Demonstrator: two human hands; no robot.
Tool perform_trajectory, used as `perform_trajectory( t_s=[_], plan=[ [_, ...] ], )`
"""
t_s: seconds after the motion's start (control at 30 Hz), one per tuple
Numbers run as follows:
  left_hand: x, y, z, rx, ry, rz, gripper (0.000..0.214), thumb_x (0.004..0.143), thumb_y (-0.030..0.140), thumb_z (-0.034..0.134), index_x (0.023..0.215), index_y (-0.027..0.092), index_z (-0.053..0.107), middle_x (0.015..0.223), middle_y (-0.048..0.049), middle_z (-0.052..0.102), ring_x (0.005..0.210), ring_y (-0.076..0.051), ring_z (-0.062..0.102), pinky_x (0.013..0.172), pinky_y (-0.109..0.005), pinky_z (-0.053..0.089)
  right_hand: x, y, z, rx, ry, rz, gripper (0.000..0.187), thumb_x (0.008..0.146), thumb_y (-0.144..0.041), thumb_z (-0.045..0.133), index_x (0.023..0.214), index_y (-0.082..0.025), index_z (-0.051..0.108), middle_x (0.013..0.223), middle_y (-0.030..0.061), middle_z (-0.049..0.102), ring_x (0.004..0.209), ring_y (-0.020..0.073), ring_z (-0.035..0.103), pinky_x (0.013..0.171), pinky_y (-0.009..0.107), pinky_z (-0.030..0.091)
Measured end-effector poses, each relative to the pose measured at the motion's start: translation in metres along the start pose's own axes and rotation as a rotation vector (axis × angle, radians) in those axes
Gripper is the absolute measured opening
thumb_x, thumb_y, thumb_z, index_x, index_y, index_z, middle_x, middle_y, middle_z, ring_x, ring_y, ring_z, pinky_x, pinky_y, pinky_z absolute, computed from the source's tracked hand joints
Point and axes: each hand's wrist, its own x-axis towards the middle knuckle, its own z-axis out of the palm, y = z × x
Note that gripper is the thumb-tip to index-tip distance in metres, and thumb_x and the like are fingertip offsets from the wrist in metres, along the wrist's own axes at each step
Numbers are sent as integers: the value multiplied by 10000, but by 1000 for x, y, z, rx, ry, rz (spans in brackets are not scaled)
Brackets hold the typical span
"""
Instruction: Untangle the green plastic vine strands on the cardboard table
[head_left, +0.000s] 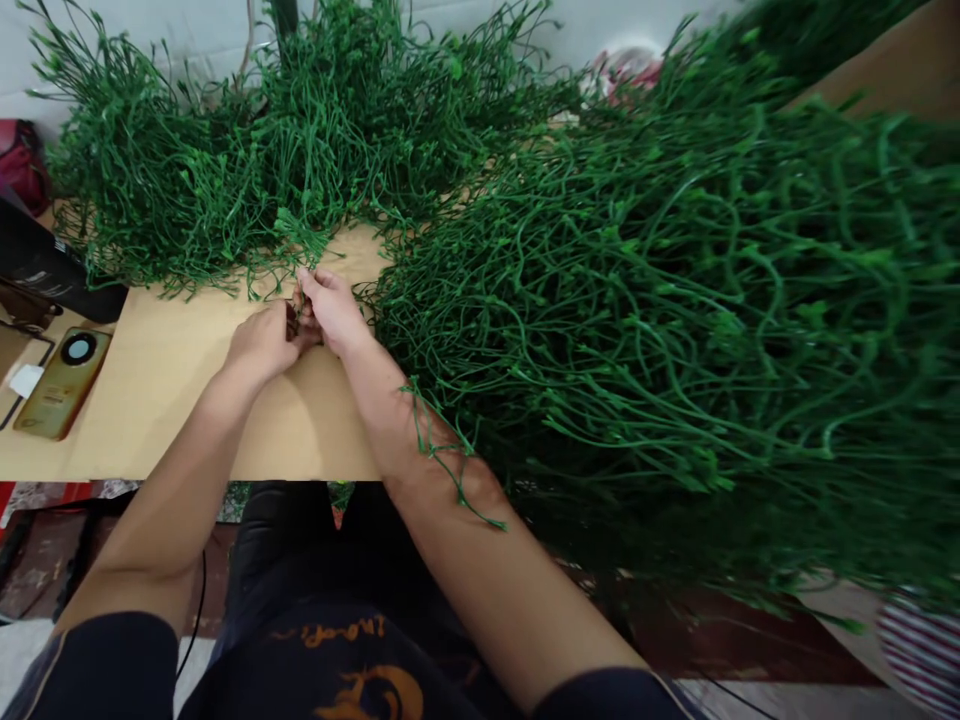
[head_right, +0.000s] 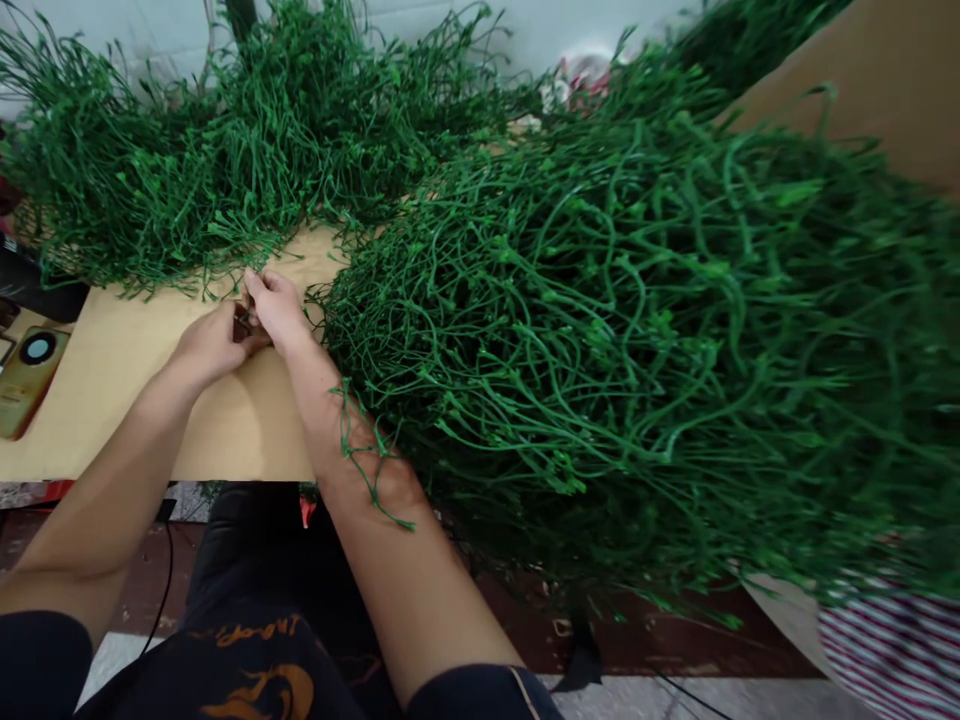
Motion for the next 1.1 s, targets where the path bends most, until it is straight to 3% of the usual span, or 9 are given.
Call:
perform_trajectory(
  t_s=[0.13, 0.33, 0.57, 0.77, 0.83, 0.93, 1.03, 1.1],
  plan=[
    [-11, -1, 5, 75, 68, 69, 305, 859, 324, 446, 1022, 109, 587, 1082, -205, 652, 1080, -349, 595, 895, -437, 466, -3, -5, 1, 10, -6, 25, 341, 894, -368, 525, 649, -178, 385, 467, -91, 387, 395, 10, 269, 400, 149, 233],
    [-20, -2, 0, 133, 100, -30, 304, 840, 202, 396, 1049, 109, 596, 1098, -199, 633, 1015, -327, 620, 871, -443, 485, -6, -6, 2, -35, -8, 25, 324, 893, -339, 532, 649, -173, 398, 447, -94, 398, 379, 8, 285, 389, 143, 224],
    [-23, -32, -7, 85, 180, -144, 312, 752, 164, 476, 1047, 186, 573, 1170, -170, 566, 1079, -319, 596, 918, -437, 477, 1, 3, 2, -95, -21, -22, 321, 916, -278, 501, 632, -175, 392, 439, -94, 386, 377, 15, 294, 394, 147, 235],
    [-23, -52, -12, 31, 137, -233, 280, 704, 148, 522, 977, 207, 537, 1037, -136, 680, 1036, -321, 627, 901, -452, 463, 4, 6, 1, -116, -8, -48, 335, 887, -310, 542, 621, -179, 387, 468, -92, 417, 379, 13, 295, 402, 154, 239],
    [-22, -58, -13, -61, 122, -254, 255, 646, 149, 561, 889, 213, 523, 950, -105, 693, 952, -296, 649, 844, -418, 481, 3, 6, 1, -117, -5, -53, 329, 897, -291, 524, 621, -179, 387, 459, -91, 414, 380, 16, 297, 400, 152, 241],
    [-24, -67, -18, -420, 91, -225, 263, 567, 163, 586, 813, 195, 499, 810, -50, 652, 781, -211, 640, 717, -328, 498, 3, 5, 2, -127, -7, -52, 316, 911, -254, 491, 623, -179, 382, 456, -90, 414, 379, 20, 292, 402, 153, 244],
    [-31, -60, -33, -784, 114, -52, 289, 555, 197, 624, 821, 170, 514, 768, -11, 601, 720, -142, 596, 667, -267, 492, 7, 8, 3, -166, -13, -53, 319, 909, -245, 481, 620, -184, 361, 470, -89, 411, 385, 22, 283, 411, 160, 240],
    [-38, -37, -44, -893, 170, 120, 295, 590, 204, 643, 862, 163, 537, 795, -9, 602, 747, -134, 595, 680, -260, 505, 12, 12, 3, -230, -22, -96, 311, 901, -239, 484, 623, -188, 355, 468, -90, 384, 406, 29, 288, 426, 165, 239]
  ],
)
